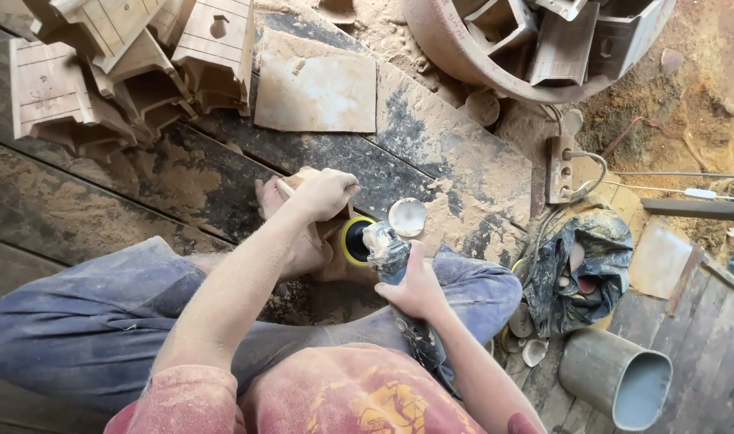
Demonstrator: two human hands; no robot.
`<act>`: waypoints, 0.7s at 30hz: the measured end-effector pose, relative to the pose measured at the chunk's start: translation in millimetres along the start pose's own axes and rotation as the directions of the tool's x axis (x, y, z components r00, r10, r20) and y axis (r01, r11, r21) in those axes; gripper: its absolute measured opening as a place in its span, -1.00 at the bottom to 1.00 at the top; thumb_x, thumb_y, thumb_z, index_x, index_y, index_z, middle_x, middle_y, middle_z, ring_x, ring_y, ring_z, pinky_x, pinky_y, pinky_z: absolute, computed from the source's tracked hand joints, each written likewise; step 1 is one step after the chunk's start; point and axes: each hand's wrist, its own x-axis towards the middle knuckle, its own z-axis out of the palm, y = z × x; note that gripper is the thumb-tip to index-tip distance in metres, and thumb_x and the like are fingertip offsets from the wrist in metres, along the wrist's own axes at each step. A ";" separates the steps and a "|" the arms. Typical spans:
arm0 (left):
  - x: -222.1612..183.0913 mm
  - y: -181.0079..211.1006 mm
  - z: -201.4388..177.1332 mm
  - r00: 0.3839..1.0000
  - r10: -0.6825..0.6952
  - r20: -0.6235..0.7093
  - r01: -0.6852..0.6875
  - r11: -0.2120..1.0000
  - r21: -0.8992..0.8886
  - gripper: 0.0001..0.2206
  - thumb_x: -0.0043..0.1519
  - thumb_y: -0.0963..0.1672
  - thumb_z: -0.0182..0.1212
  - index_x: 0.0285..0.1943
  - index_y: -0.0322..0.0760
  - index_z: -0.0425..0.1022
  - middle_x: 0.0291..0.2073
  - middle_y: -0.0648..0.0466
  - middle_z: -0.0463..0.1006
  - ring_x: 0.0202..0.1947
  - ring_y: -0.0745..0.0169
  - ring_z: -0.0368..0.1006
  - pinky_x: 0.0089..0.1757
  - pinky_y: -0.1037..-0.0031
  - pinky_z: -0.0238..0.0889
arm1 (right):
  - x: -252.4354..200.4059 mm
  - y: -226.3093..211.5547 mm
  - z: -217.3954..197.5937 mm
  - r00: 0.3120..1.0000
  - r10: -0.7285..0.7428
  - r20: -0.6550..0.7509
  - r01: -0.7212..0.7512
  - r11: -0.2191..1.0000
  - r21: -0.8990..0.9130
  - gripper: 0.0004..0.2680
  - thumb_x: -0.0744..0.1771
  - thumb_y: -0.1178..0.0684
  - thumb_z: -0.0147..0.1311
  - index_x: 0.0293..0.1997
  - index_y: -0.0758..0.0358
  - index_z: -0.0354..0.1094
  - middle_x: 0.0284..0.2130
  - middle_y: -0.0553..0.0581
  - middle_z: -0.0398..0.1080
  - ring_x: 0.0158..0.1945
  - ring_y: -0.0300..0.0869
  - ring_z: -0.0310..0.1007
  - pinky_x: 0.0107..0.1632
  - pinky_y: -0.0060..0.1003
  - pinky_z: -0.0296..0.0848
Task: Sanding small house-shaped wooden components using a handheld power sander to smooth edges and surfaces.
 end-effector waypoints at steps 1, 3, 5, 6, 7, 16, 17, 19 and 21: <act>-3.2 2.9 -6.3 1.000 0.015 -0.008 -0.016 0.998 -0.056 -0.72 0.36 0.03 -0.13 -0.17 0.09 0.57 -0.19 0.15 0.68 -0.02 0.04 0.60 0.02 0.11 0.33 | 1.2 0.9 -0.3 1.000 0.001 -0.004 -0.001 1.000 -0.010 -0.31 0.10 -0.09 0.36 0.26 0.14 -0.09 -0.06 0.47 0.46 0.09 0.27 0.49 0.13 0.13 0.46; -9.7 8.4 -17.2 0.999 0.032 -0.017 -0.034 0.993 -0.113 -0.73 0.36 0.01 -0.10 -0.18 0.03 0.57 -0.16 0.08 0.68 0.00 -0.02 0.59 0.01 0.08 0.35 | 2.1 0.9 0.0 1.000 0.004 -0.011 -0.004 1.000 -0.020 -0.30 0.09 -0.10 0.36 0.26 0.14 -0.09 -0.06 0.48 0.46 0.09 0.27 0.49 0.13 0.14 0.46; -16.8 13.5 -27.7 0.998 0.049 -0.038 -0.057 0.972 -0.227 -0.74 0.36 -0.04 -0.06 -0.19 -0.10 0.57 -0.17 -0.07 0.66 -0.01 -0.19 0.57 0.00 0.02 0.37 | 1.3 -1.6 1.5 1.000 -0.011 -0.027 0.010 0.999 -0.041 -0.32 0.10 -0.10 0.35 0.24 0.16 -0.08 -0.07 0.50 0.46 0.09 0.30 0.48 0.14 0.17 0.45; -15.8 13.0 -23.8 0.998 0.051 -0.040 -0.059 0.973 -0.225 -0.74 0.36 -0.04 -0.06 -0.19 -0.10 0.57 -0.17 -0.07 0.66 -0.01 -0.19 0.57 0.00 0.02 0.37 | -1.6 -6.2 -0.2 0.999 -0.012 -0.030 0.011 0.999 -0.040 -0.32 0.10 -0.10 0.35 0.24 0.16 -0.08 -0.07 0.50 0.46 0.09 0.30 0.48 0.14 0.17 0.45; -13.2 11.1 -22.9 0.999 0.029 -0.042 -0.037 0.974 -0.223 -0.75 0.36 -0.03 -0.05 -0.14 -0.06 0.59 -0.15 -0.04 0.67 0.00 -0.16 0.57 0.00 0.04 0.38 | -1.6 -12.5 -2.6 1.000 0.012 -0.017 -0.013 0.999 -0.040 -0.32 0.10 -0.12 0.35 0.24 0.14 -0.08 -0.05 0.50 0.45 0.11 0.30 0.47 0.16 0.16 0.44; -3.5 1.0 -31.0 0.996 -0.085 -0.031 0.080 0.988 -0.131 -0.74 0.37 0.06 -0.06 0.04 0.27 0.59 -0.07 0.18 0.67 0.03 0.04 0.59 0.03 0.14 0.39 | -2.2 -9.7 -24.9 0.992 0.063 -0.111 -0.059 0.998 0.035 -0.35 0.10 -0.11 0.37 0.18 0.19 -0.04 -0.03 0.54 0.44 0.13 0.32 0.45 0.18 0.17 0.43; -2.4 2.2 -24.2 0.996 -0.091 -0.017 0.087 0.985 -0.148 -0.74 0.36 0.05 -0.06 0.05 0.27 0.59 -0.07 0.18 0.68 0.04 0.02 0.59 0.03 0.13 0.39 | -6.9 -5.6 -23.9 0.990 0.081 -0.117 -0.075 0.996 0.050 -0.35 0.10 -0.10 0.38 0.18 0.17 -0.03 -0.05 0.53 0.45 0.12 0.31 0.46 0.17 0.16 0.44; -13.7 10.9 -37.4 0.996 -0.090 -0.011 0.088 0.988 -0.125 -0.73 0.37 0.05 -0.06 0.06 0.27 0.59 -0.06 0.19 0.68 0.04 0.05 0.59 0.05 0.15 0.38 | -6.8 -18.5 -23.7 0.995 0.065 -0.080 -0.063 0.997 0.035 -0.37 0.11 -0.11 0.36 0.16 0.17 -0.04 -0.02 0.53 0.44 0.15 0.30 0.44 0.20 0.17 0.42; -18.4 14.9 -42.2 0.995 -0.098 -0.006 0.097 0.990 -0.106 -0.73 0.37 0.05 -0.07 0.07 0.28 0.59 -0.05 0.20 0.68 0.04 0.08 0.59 0.06 0.17 0.37 | -1.4 -21.5 -19.4 0.998 0.046 -0.036 -0.045 0.999 0.016 -0.39 0.11 -0.13 0.34 0.14 0.17 -0.05 0.01 0.52 0.42 0.17 0.30 0.42 0.23 0.18 0.40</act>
